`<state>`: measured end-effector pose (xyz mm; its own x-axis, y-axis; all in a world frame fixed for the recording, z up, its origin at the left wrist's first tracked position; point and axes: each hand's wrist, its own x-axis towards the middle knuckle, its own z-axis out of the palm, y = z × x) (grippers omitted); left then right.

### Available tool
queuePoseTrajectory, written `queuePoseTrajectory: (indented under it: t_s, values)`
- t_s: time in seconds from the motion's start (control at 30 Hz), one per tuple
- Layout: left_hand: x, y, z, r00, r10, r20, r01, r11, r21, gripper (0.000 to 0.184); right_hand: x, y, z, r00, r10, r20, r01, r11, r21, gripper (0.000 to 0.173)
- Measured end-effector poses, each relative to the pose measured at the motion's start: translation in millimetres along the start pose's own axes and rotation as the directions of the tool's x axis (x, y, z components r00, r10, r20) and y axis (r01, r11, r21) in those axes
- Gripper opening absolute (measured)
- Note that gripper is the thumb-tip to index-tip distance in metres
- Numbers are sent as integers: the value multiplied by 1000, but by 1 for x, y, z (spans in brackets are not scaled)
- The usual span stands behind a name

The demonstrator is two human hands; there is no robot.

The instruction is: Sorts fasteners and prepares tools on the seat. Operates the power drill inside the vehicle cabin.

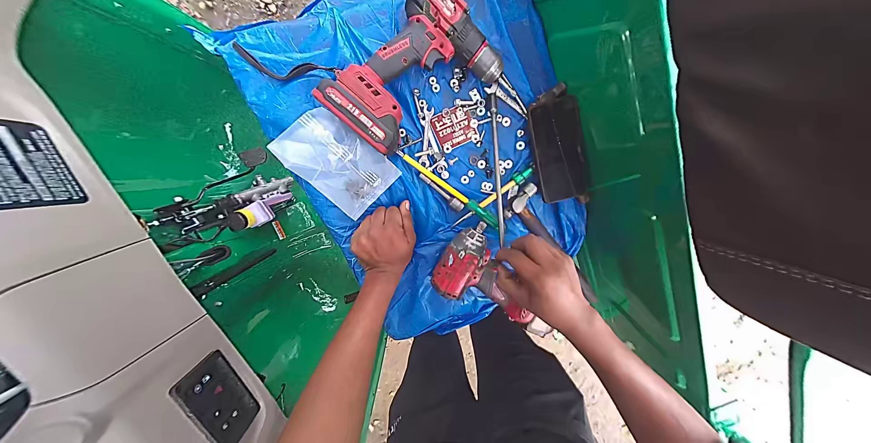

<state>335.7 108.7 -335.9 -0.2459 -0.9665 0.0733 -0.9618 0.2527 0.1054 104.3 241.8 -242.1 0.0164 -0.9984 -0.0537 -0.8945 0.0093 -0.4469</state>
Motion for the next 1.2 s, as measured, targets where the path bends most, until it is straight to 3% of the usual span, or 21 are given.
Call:
queuePoseTrajectory:
  t_s: [0.1,0.17,0.27,0.37,0.43,0.57,0.67,0.77,0.87,1.0,1.1,1.2]
  values:
    - [-1,-1,2,1000,1,-3,-1,1000,-3,56,15,-8,0,981,72,179,-77,997,22,15]
    - [-1,-2,4,1000,4,-14,-4,1000,0,56,40,-11,-15,935,90,344,-161,970,183,16]
    - [-2,-3,5,1000,12,-10,-12,1000,2,54,83,-12,-17,966,100,238,-195,887,419,23]
    - [-3,-1,1,1000,11,30,-11,1000,7,55,131,-21,4,938,96,334,-128,989,74,24]
    - [0,-2,-3,999,8,54,-7,1000,-2,56,152,-29,17,932,63,356,-24,993,-112,18]
    - [-2,-3,-29,984,-81,157,113,971,-209,57,153,-40,26,917,-65,392,147,972,-181,10]
    - [-19,3,-56,954,-190,230,284,819,-499,56,142,-44,29,930,-46,366,131,969,-210,26]
    - [-53,13,-76,938,-120,324,299,750,-590,60,140,-54,26,922,-2,387,105,964,-245,31]
    - [-68,25,-97,844,1,536,204,924,-324,82,141,-66,22,897,-33,441,179,939,-293,23]
    - [-51,39,-111,654,-95,751,108,994,32,97,142,-69,16,873,13,487,162,935,-316,31]
    - [-33,48,-115,610,-116,784,61,993,100,97,135,-77,22,863,102,495,88,934,-346,37]
    - [-18,55,-113,591,-113,799,48,993,105,97,147,-81,26,856,190,482,-37,950,-309,27]
